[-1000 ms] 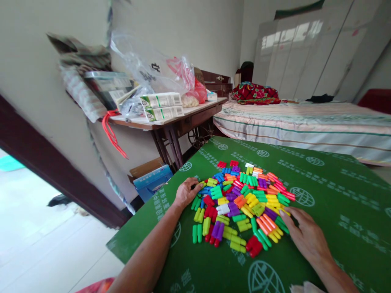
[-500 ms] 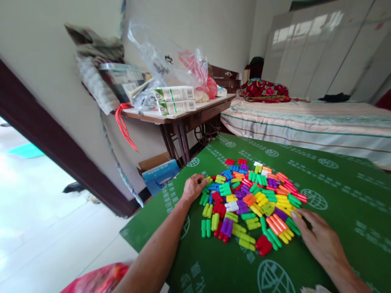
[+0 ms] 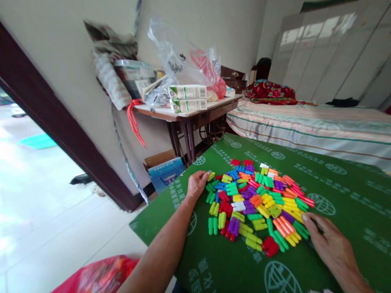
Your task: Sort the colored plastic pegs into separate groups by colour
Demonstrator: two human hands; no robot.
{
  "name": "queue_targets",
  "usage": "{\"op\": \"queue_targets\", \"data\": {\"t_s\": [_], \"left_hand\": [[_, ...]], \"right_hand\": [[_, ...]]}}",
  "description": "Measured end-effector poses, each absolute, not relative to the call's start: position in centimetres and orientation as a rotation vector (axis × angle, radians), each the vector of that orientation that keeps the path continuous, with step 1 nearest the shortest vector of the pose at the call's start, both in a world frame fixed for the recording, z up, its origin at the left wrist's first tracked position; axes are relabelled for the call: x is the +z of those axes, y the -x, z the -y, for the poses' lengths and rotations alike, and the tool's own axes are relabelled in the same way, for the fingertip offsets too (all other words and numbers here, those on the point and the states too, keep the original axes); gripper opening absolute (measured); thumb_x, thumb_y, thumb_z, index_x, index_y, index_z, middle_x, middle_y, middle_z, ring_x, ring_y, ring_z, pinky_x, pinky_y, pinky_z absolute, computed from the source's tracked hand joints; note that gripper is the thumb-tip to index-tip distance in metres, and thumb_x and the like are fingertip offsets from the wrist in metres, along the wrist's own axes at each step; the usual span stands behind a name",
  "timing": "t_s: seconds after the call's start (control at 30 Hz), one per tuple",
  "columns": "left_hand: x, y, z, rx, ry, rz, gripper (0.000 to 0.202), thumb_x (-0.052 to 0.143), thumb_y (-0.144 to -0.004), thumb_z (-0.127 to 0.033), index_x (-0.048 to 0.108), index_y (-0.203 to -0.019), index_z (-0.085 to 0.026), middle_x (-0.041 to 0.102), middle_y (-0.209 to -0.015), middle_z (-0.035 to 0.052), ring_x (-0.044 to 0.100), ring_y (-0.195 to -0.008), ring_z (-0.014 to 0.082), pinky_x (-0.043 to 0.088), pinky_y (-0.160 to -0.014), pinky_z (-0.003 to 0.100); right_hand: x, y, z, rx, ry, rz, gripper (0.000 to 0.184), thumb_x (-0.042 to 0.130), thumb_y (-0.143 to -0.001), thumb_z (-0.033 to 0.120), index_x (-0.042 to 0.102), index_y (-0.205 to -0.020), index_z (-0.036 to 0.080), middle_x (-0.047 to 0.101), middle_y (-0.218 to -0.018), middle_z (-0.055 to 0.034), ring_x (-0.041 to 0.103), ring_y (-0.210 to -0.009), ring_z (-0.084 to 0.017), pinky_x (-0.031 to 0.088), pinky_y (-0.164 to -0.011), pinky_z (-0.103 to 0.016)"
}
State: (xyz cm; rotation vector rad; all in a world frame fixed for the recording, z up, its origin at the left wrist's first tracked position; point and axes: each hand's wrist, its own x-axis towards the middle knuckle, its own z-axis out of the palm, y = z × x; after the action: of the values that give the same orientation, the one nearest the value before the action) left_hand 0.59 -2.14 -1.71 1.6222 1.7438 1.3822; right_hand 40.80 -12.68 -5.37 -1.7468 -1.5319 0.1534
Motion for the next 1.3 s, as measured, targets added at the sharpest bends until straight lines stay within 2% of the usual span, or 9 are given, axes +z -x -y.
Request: {"op": "queue_targets", "data": {"t_s": [0.43,0.6,1.3], "left_hand": [[-2.5,-0.1,1.4,1.504,-1.525,-1.655,0.046,0.05,-0.08,-0.057,0.059,-0.062,-0.016,0.052,-0.051,0.0005,0.05,-0.052,0.0135,0.04,-0.05,0.026],[-2.3,-0.2,1.5,1.505,-1.524,-1.637,0.044,0.05,-0.08,-0.057,0.058,-0.062,-0.017,0.049,-0.051,-0.0006,0.048,-0.052,0.0125,0.039,-0.05,0.025],[-2.8,0.2,1.0,1.436,-1.561,-1.62,0.041,0.051,-0.077,-0.054,0.064,-0.069,-0.016,0.054,-0.056,-0.0012,0.048,-0.055,0.0124,0.039,-0.052,0.023]], "right_hand": [[-5.9,-40.9,12.5,0.176,1.819,1.496,0.057,0.044,-0.076,0.069,0.069,-0.092,0.02,0.07,-0.101,-0.0108,0.066,-0.092,-0.029,0.053,-0.081,-0.042],[-6.0,-40.8,12.4,0.159,1.783,1.523,0.057,0.042,-0.078,0.067,0.069,-0.093,0.019,0.07,-0.101,-0.0111,0.066,-0.093,-0.027,0.052,-0.086,-0.042],[-6.2,-40.9,12.4,0.204,1.819,1.505,0.06,0.042,-0.079,0.068,0.069,-0.098,0.019,0.068,-0.105,-0.011,0.065,-0.094,-0.028,0.051,-0.087,-0.043]]}}
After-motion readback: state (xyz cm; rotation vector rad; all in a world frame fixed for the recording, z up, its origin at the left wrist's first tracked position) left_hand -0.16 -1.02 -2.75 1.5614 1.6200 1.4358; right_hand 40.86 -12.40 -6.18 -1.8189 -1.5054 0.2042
